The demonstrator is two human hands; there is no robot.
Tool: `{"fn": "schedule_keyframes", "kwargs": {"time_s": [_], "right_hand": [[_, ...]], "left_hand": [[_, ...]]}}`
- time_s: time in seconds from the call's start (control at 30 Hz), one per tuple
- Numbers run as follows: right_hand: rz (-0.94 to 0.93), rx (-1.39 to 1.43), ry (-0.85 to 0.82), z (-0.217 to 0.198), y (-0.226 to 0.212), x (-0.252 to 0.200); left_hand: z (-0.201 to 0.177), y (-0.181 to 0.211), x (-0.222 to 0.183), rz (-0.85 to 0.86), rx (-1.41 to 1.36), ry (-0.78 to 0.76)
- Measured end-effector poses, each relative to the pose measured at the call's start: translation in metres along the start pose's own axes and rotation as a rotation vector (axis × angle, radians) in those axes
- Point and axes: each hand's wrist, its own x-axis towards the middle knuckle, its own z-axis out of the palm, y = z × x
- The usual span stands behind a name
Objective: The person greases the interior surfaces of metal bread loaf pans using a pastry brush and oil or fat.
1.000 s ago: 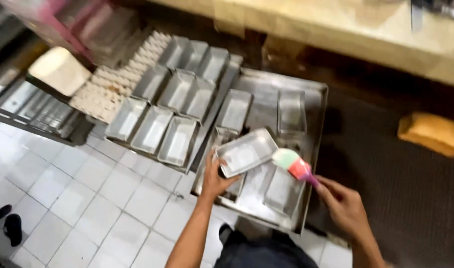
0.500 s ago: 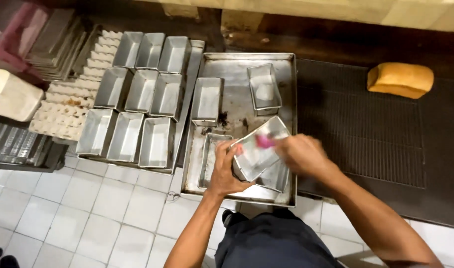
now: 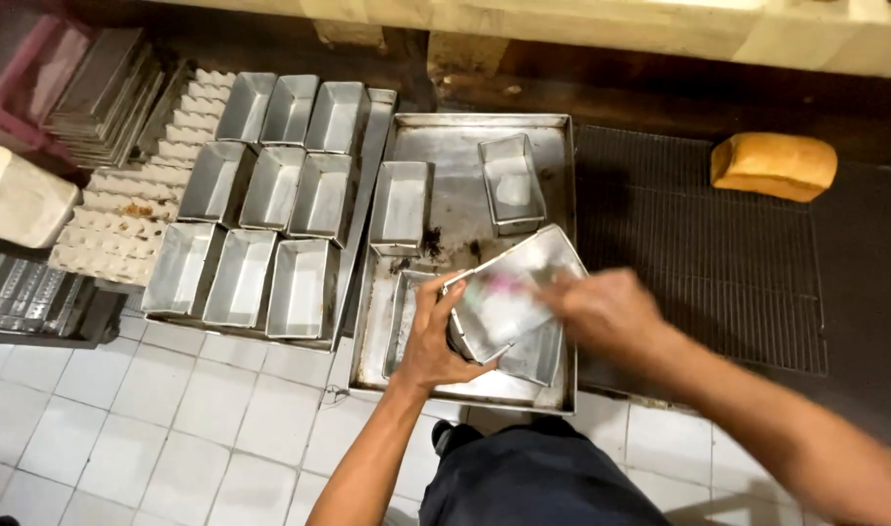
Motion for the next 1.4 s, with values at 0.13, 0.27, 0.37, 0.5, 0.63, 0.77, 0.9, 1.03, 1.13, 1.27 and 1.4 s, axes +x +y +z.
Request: {"fn": "schedule_keyframes", "kwargs": {"time_s": [0.13, 0.27, 0.37, 0.5, 0.63, 0.77, 0.9, 1.03, 1.13, 1.27, 1.4], "right_hand": [[0.321, -0.21, -0.256, -0.005, 0.016, -0.003], [0.236, 0.035, -0.224, 0.005, 0.01, -0.014], [0.152, 0.407, -0.158, -0.018, 0.0, -0.011], [0.51, 0.176, -0.216, -0.002, 0.017, -0.009], [0.628, -0.036, -0.054, 0.034, 0.041, -0.015], [0.681, -0.126, -0.11, -0.005, 0.047, -0.037], [0.615, 0.035, -0.107, -0.024, 0.044, -0.035], [0.57, 0.05, -0.242, -0.006, 0.04, -0.025], [0.658, -0.055, -0.231, -0.021, 0.034, -0.041], [0.657, 0.057, -0.155, -0.04, 0.033, -0.044], [0.619, 0.111, -0.166, -0.008, 0.03, -0.035]], "left_hand": [[0.006, -0.001, 0.002, 0.168, 0.101, 0.031], [0.026, -0.007, 0.001, 0.272, 0.127, -0.015], [0.015, -0.002, 0.006, 0.246, 0.187, -0.01], [0.004, 0.022, 0.015, 0.195, 0.199, -0.004], [0.006, 0.04, 0.027, -0.054, 0.2, -0.108], [-0.002, 0.043, 0.031, -0.098, 0.261, -0.134], [-0.004, 0.037, 0.028, 0.01, 0.245, -0.086], [-0.006, 0.051, 0.04, 0.048, 0.269, -0.163], [-0.016, 0.049, 0.044, 0.001, 0.305, -0.221], [-0.024, 0.049, 0.04, -0.013, 0.259, -0.217], [-0.019, 0.065, 0.05, 0.063, 0.191, -0.189]]}}
